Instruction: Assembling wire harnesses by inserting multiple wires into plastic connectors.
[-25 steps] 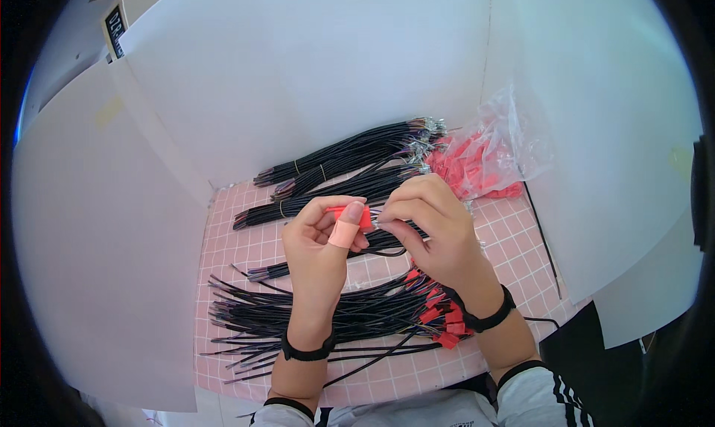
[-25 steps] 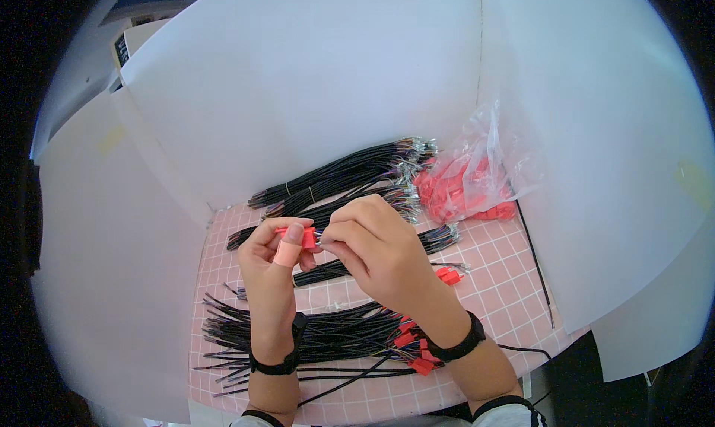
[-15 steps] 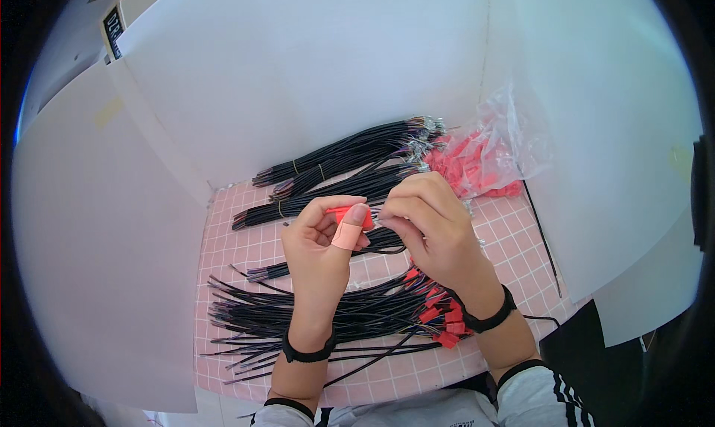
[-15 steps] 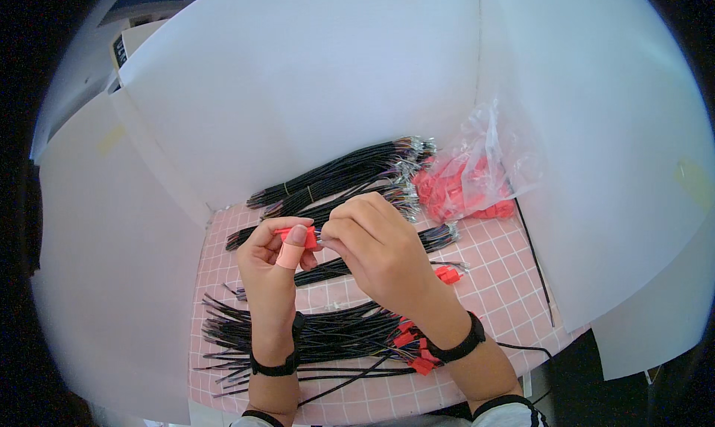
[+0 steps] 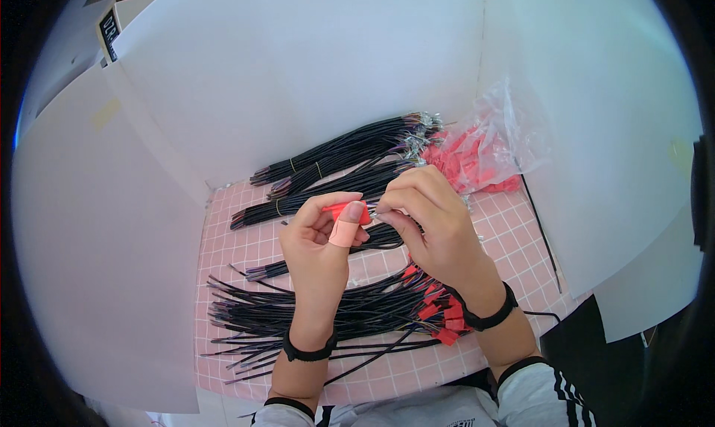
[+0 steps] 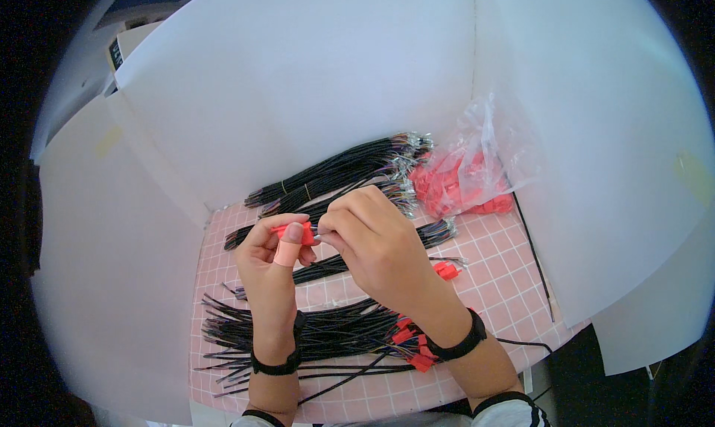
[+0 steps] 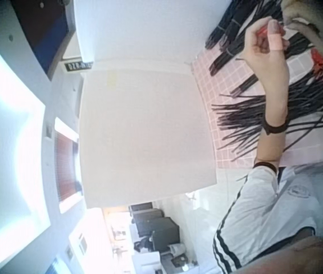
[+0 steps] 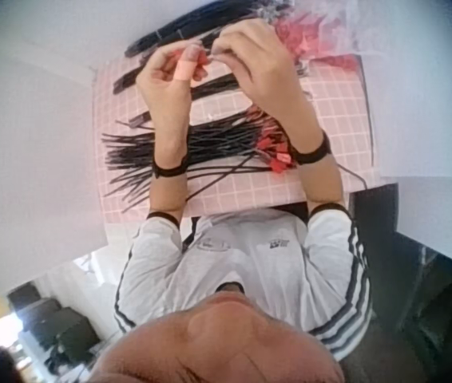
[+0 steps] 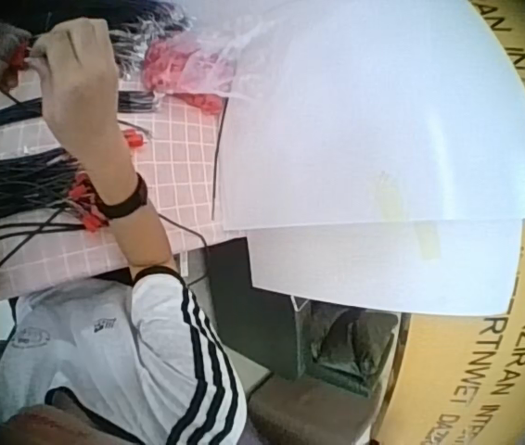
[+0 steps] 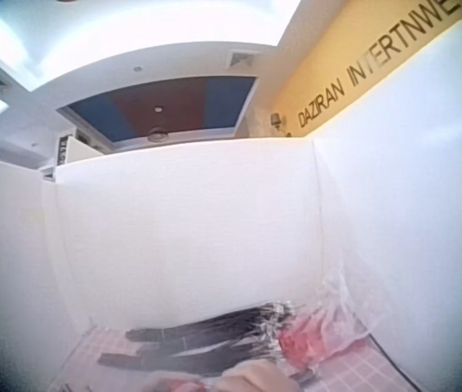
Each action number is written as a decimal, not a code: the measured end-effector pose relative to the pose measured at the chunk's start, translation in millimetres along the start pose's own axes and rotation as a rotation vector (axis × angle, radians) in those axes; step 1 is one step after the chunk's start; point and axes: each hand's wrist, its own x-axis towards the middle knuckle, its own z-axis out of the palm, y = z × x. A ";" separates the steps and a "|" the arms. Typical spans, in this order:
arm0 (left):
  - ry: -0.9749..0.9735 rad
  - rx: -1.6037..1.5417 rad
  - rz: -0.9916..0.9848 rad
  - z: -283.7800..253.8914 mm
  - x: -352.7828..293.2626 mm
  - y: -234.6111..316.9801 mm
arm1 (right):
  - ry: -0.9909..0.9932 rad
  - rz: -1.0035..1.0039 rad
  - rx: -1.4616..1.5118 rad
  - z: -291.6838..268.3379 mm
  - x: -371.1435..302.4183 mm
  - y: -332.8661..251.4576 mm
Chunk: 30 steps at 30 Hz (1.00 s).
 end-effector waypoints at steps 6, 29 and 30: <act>0.070 0.005 0.046 4.3 -1.4 0.1 | 0.029 0.049 -0.021 2.2 0.2 -6.5; 0.018 -0.002 0.022 2.8 1.0 -4.5 | 0.000 0.104 -0.089 1.3 -2.0 -6.8; 0.023 0.005 0.025 3.3 0.9 -5.1 | 0.010 0.091 -0.067 2.6 -2.5 -6.4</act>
